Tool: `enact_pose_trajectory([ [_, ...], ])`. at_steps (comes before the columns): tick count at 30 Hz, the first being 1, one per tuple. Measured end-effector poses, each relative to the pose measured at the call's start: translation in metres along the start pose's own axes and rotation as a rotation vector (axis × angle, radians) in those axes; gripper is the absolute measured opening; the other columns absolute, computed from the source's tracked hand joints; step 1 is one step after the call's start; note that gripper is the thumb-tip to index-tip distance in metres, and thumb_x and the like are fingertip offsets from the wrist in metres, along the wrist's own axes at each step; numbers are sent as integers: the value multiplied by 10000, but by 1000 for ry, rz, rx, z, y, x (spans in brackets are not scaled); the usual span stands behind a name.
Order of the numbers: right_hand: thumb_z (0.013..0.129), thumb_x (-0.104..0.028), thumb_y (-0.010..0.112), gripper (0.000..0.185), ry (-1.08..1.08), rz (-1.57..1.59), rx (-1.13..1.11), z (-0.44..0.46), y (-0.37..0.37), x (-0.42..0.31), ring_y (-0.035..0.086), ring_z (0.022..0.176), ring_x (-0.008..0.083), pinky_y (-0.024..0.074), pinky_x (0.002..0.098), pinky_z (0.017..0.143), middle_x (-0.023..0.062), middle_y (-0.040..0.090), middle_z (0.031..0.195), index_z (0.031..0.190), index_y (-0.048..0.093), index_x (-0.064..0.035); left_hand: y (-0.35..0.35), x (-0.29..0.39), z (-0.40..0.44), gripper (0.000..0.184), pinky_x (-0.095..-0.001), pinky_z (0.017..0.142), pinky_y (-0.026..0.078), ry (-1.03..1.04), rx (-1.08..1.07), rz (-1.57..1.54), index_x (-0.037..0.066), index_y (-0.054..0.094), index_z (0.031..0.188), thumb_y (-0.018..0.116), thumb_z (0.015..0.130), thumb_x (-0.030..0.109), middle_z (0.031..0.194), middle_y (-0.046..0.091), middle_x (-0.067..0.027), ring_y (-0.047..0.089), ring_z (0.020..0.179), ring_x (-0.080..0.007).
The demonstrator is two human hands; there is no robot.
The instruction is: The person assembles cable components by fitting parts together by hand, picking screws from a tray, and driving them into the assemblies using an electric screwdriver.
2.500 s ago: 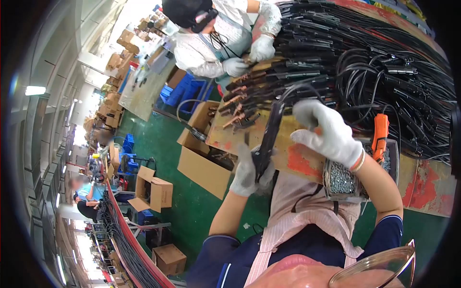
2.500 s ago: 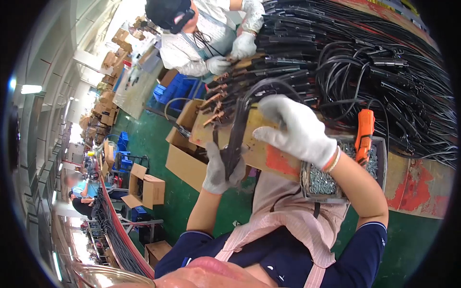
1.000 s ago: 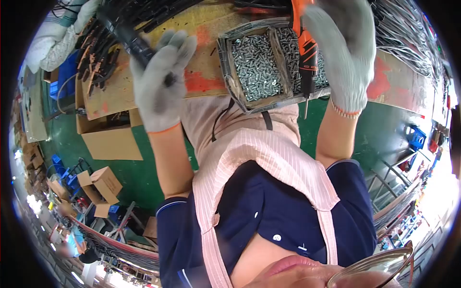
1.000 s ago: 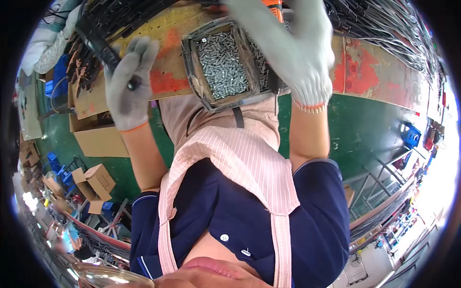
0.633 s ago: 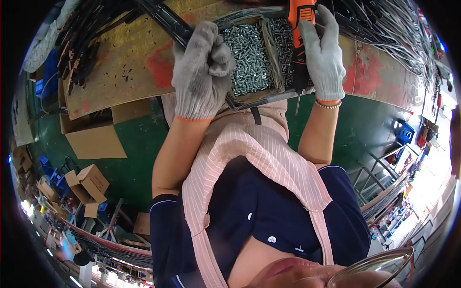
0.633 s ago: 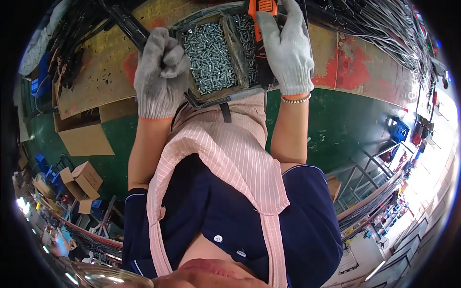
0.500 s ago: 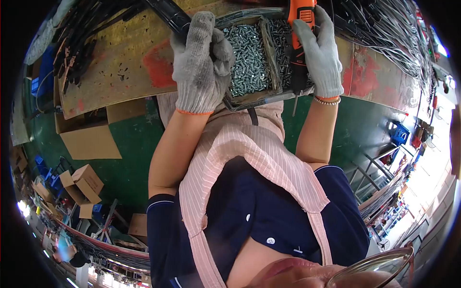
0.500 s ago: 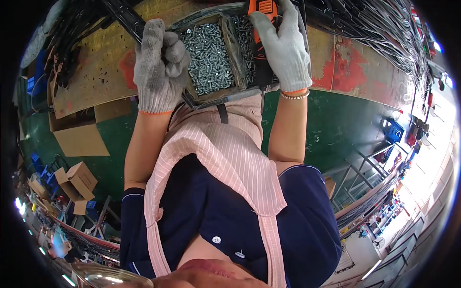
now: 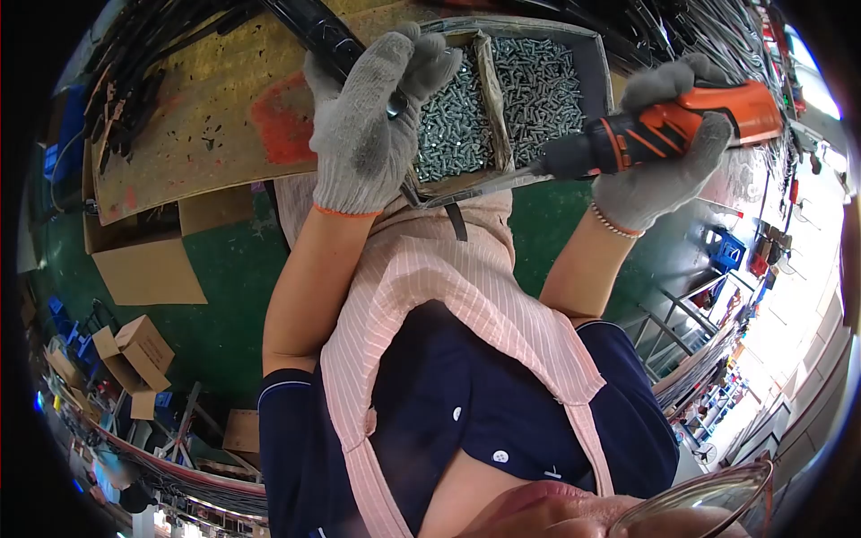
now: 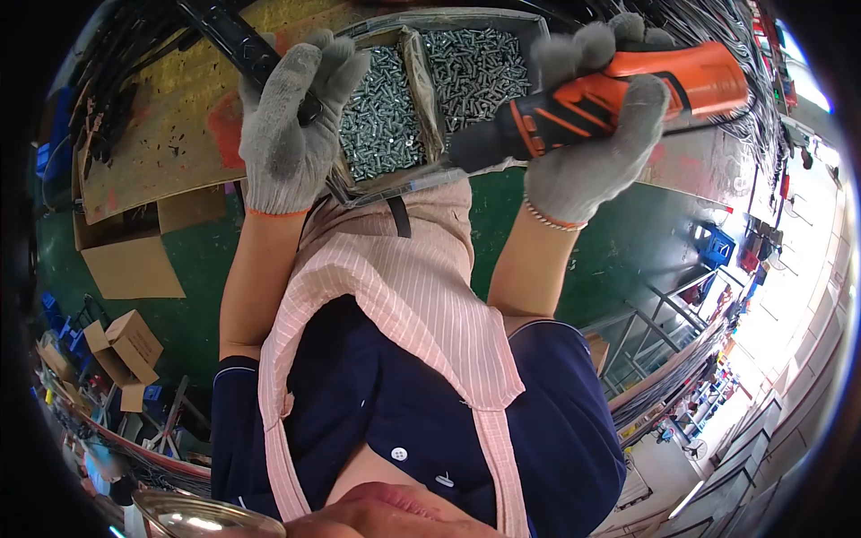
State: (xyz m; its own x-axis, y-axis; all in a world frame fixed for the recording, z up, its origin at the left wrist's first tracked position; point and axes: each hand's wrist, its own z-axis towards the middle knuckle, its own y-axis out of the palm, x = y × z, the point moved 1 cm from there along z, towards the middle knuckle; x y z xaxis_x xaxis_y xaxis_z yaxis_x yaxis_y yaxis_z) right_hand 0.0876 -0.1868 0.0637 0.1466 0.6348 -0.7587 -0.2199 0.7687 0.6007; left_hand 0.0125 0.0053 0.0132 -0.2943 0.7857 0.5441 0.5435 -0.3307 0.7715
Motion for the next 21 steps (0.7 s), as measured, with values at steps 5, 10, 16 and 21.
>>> enact_pose_trajectory([
  [5,945,-220,649,463,-27,101,-48,-14,6,6,507,596,159,439,262,533,102,633,893,1340,477,-48,-14,2,0,240,-265,586,504,-7,-60,21,81,557,1196,607,973,7,960,635,-108,637,748,-168],
  [10,928,-170,651,406,-129,68,-104,-19,1,8,513,573,167,449,284,528,91,599,832,1273,491,-29,-38,3,16,133,-218,504,430,-38,-433,-15,62,580,1129,600,997,62,879,601,-47,551,668,-87],
  [16,900,-114,658,415,-232,-39,67,-29,-2,11,535,565,180,472,300,532,103,584,774,1256,478,1,-25,4,10,78,-212,475,407,-14,-327,96,56,605,1058,623,987,83,783,548,-1,501,611,-69],
  [21,908,-147,656,167,-169,-189,58,-33,8,9,487,621,125,452,228,565,19,521,758,889,494,-113,-22,4,6,123,-230,445,398,57,-272,227,64,603,1055,669,952,63,676,514,3,489,522,-79],
])
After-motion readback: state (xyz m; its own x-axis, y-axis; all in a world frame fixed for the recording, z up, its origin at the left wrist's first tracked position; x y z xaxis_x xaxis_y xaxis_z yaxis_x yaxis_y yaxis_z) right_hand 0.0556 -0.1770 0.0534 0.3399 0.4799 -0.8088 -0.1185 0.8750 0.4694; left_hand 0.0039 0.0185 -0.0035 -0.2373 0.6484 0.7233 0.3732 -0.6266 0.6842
